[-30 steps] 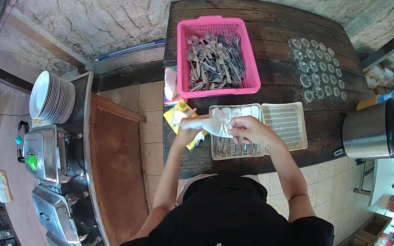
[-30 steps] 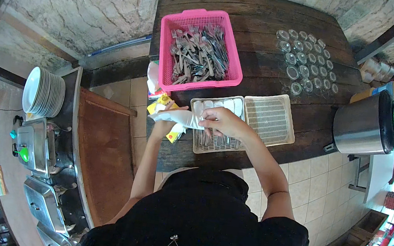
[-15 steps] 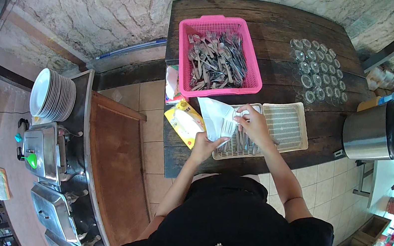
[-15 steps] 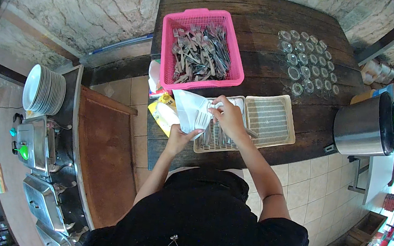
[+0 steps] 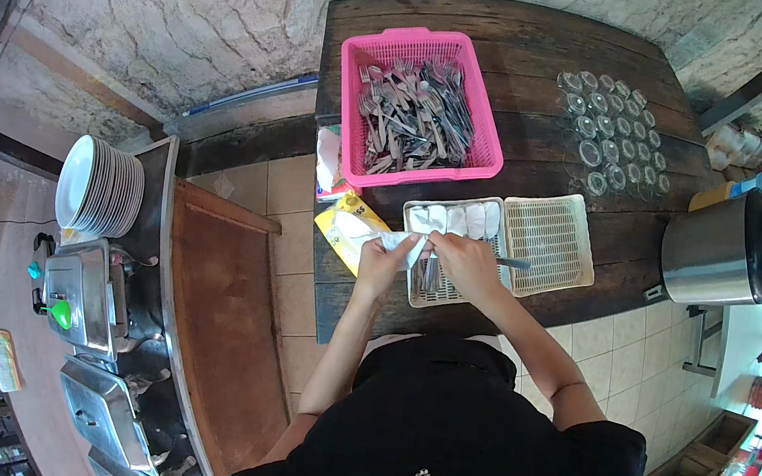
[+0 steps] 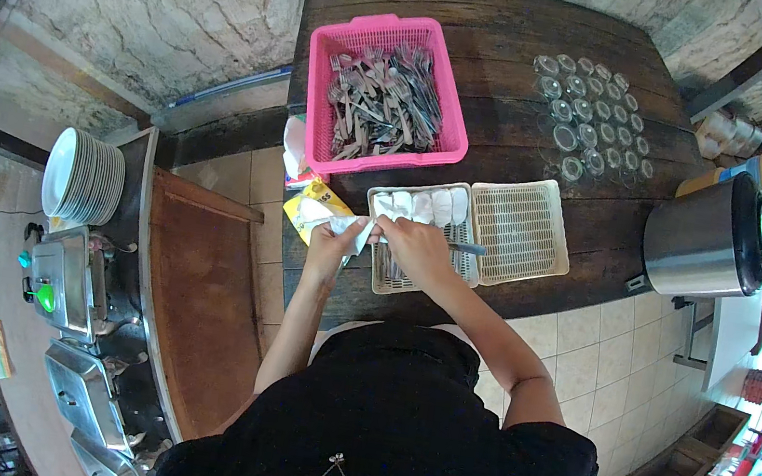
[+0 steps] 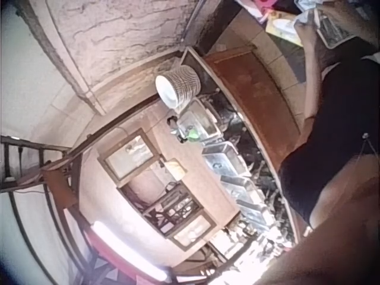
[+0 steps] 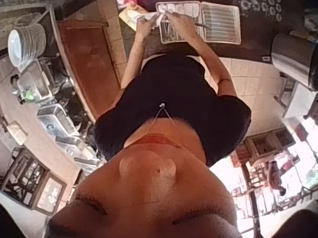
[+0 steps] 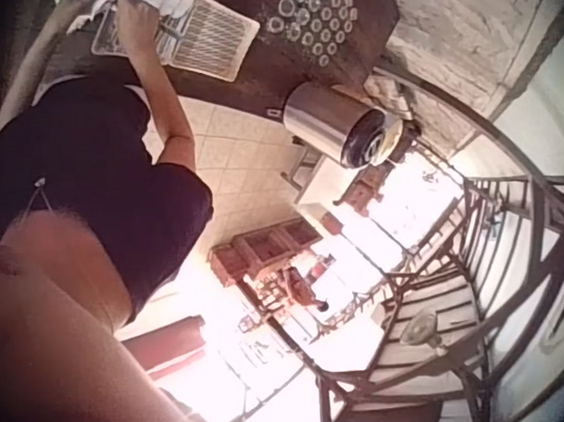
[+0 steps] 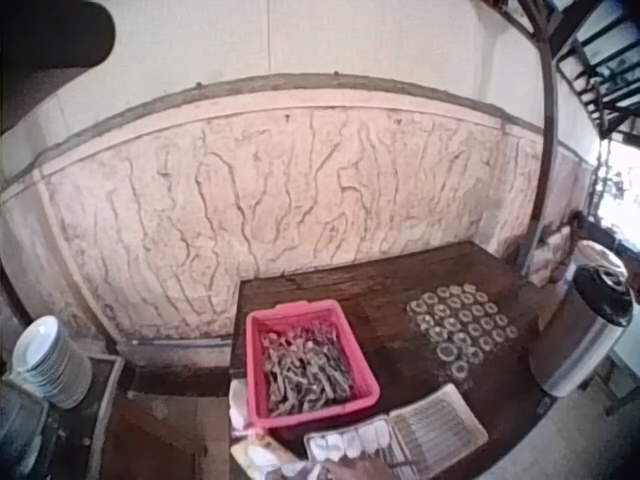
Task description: The recorder is polishing spoons and forks with a napkin and sorting them into a designated tray.
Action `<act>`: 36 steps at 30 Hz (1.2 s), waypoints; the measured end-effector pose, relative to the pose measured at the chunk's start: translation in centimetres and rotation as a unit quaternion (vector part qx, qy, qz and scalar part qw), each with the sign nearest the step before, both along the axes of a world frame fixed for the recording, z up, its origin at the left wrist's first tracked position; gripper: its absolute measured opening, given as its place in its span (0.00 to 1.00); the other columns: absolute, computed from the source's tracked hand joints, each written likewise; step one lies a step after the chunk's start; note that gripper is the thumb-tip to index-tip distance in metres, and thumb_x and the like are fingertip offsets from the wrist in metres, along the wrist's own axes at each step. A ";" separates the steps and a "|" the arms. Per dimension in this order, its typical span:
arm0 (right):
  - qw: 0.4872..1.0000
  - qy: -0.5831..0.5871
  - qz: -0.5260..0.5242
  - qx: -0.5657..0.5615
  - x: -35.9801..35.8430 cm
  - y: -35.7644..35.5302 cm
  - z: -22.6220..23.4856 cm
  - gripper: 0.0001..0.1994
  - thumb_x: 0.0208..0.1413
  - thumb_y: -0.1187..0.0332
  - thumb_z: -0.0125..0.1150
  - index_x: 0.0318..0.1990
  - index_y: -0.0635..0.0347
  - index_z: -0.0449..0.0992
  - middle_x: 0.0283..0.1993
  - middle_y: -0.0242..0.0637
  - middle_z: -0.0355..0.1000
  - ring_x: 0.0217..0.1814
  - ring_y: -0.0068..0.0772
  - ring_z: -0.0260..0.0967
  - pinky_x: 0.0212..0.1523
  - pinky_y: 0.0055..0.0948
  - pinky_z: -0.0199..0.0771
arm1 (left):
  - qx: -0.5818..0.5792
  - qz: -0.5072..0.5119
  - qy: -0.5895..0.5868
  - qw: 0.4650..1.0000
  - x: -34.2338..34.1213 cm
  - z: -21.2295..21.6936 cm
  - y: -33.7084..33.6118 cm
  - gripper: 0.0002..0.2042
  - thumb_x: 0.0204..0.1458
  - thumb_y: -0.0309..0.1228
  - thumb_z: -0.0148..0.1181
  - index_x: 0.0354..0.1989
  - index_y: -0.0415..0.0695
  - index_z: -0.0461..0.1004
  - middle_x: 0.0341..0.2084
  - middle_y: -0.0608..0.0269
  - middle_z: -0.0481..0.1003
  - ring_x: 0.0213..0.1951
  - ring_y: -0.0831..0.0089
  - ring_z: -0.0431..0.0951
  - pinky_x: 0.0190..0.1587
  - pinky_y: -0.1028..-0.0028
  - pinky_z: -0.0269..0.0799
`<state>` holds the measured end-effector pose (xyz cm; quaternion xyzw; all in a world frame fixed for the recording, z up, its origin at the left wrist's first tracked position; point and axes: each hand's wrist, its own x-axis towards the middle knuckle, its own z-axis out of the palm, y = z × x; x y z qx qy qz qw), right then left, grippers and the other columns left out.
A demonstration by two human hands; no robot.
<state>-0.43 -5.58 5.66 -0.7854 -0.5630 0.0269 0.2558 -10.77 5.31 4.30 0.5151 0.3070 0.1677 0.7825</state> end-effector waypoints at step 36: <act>0.848 0.525 0.075 0.011 1.8 -1.6 0.8 0.11 0.48 0.73 0.51 0.39 0.60 0.59 0.19 0.32 0.68 0.21 0.15 0.62 0.23 0.17 0.62 | 0.513 -0.179 -0.148 0.826 -0.2 -1.8 3.9 0.04 0.35 0.26 0.56 0.21 0.43 0.74 0.26 0.62 0.75 0.36 0.69 0.74 0.41 0.66 0.63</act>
